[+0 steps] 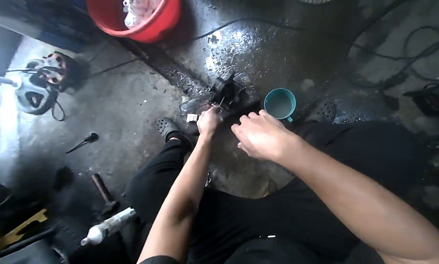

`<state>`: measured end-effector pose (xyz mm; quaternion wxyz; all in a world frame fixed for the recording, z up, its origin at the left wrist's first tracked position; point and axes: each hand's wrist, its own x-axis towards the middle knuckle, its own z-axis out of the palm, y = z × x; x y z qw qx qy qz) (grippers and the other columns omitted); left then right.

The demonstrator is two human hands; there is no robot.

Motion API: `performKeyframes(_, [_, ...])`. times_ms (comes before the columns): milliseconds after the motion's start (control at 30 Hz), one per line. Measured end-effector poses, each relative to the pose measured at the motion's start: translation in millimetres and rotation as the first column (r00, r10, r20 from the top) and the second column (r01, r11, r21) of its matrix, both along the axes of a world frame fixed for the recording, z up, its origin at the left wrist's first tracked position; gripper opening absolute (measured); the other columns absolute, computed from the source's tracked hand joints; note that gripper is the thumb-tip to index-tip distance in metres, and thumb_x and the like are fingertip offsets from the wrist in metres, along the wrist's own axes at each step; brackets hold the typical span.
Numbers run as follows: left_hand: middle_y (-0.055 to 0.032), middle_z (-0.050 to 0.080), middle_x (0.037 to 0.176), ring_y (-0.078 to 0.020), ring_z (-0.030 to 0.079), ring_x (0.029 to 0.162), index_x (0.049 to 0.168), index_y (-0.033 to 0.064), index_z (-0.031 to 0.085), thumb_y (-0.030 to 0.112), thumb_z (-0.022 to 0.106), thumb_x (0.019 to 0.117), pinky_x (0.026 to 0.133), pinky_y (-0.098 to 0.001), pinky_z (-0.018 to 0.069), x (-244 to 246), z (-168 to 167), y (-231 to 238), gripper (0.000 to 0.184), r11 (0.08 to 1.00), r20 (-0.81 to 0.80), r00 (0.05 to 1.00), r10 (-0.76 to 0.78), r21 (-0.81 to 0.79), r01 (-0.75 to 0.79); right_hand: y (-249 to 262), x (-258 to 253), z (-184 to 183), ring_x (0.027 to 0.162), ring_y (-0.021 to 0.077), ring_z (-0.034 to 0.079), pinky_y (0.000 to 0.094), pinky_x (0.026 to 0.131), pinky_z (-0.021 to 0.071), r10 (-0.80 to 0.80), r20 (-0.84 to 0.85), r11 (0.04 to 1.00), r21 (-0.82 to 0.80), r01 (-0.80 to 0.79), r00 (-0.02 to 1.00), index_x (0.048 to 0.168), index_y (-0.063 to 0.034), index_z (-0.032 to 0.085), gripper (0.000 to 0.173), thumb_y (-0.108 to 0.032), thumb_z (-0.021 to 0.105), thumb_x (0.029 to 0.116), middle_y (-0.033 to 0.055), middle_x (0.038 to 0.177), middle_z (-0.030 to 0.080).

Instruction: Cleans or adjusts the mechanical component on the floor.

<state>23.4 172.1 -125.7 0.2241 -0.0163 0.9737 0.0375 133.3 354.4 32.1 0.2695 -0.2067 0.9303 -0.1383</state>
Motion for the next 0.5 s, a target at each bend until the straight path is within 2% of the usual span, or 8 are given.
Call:
performKeyframes(100, [-0.0197, 0.072, 0.122, -0.0436, 0.068, 0.114, 0.134, 0.0186, 0.069, 0.033, 0.054, 0.1048, 0.092, -0.0701, 0.0510, 2, -23, -20, 0.036, 0.992, -0.045, 0.999, 0.017, 0.123, -0.011, 1, 0, -4, 0.110, 0.0324, 0.065, 0.0535, 0.096, 0.0494, 0.004, -0.001, 1.000, 0.028, -0.004, 1.000, 0.126, -0.0107, 0.068, 0.036, -0.036, 0.064, 0.1004, 0.0129, 0.116, 0.069])
performKeyframes(167, [-0.0195, 0.072, 0.122, -0.0425, 0.068, 0.114, 0.134, 0.0168, 0.069, 0.033, 0.055, 0.1051, 0.094, -0.0688, 0.0510, 2, -26, -22, 0.036, 0.981, -0.076, 0.997, 0.018, 0.192, -0.003, 0, 1, -6, 0.110, 0.0323, 0.066, 0.0538, 0.097, 0.0495, 0.004, 0.000, 0.999, 0.044, -0.004, 1.000, 0.126, -0.0112, 0.068, 0.036, -0.037, 0.064, 0.1004, 0.0125, 0.116, 0.070])
performKeyframes(300, [-0.0166, 0.071, 0.126, -0.0384, 0.067, 0.118, 0.133, 0.0146, 0.069, 0.031, 0.057, 0.1039, 0.099, -0.0652, 0.0504, 1, -14, -15, 0.035, 0.961, -0.100, 0.993, 0.063, 0.276, -0.033, -2, -1, -9, 0.108, 0.0315, 0.066, 0.0530, 0.094, 0.0507, 0.012, -0.005, 0.999, 0.046, -0.011, 1.000, 0.125, -0.0122, 0.069, 0.036, -0.038, 0.064, 0.0998, 0.0117, 0.113, 0.070])
performKeyframes(400, [-0.0143, 0.070, 0.129, -0.0370, 0.067, 0.120, 0.133, 0.0157, 0.069, 0.033, 0.059, 0.1025, 0.101, -0.0643, 0.0501, 2, -9, -20, 0.036, 0.942, -0.095, 0.989, 0.116, 0.325, -0.079, -5, -7, -12, 0.114, 0.0327, 0.064, 0.0533, 0.097, 0.0495, 0.010, 0.039, 0.999, 0.046, -0.012, 0.999, 0.130, -0.0125, 0.066, 0.039, -0.039, 0.062, 0.1018, 0.0131, 0.120, 0.068])
performKeyframes(500, [-0.0127, 0.070, 0.130, -0.0368, 0.065, 0.122, 0.132, 0.0186, 0.069, 0.034, 0.060, 0.1010, 0.099, -0.0672, 0.0494, 3, 15, -16, 0.036, 0.953, -0.023, 0.987, 0.162, 0.263, -0.150, -7, -13, -13, 0.119, 0.0339, 0.062, 0.0534, 0.099, 0.0480, 0.023, 0.081, 0.999, 0.045, -0.027, 0.996, 0.134, -0.0124, 0.063, 0.041, -0.039, 0.060, 0.1027, 0.0147, 0.125, 0.066])
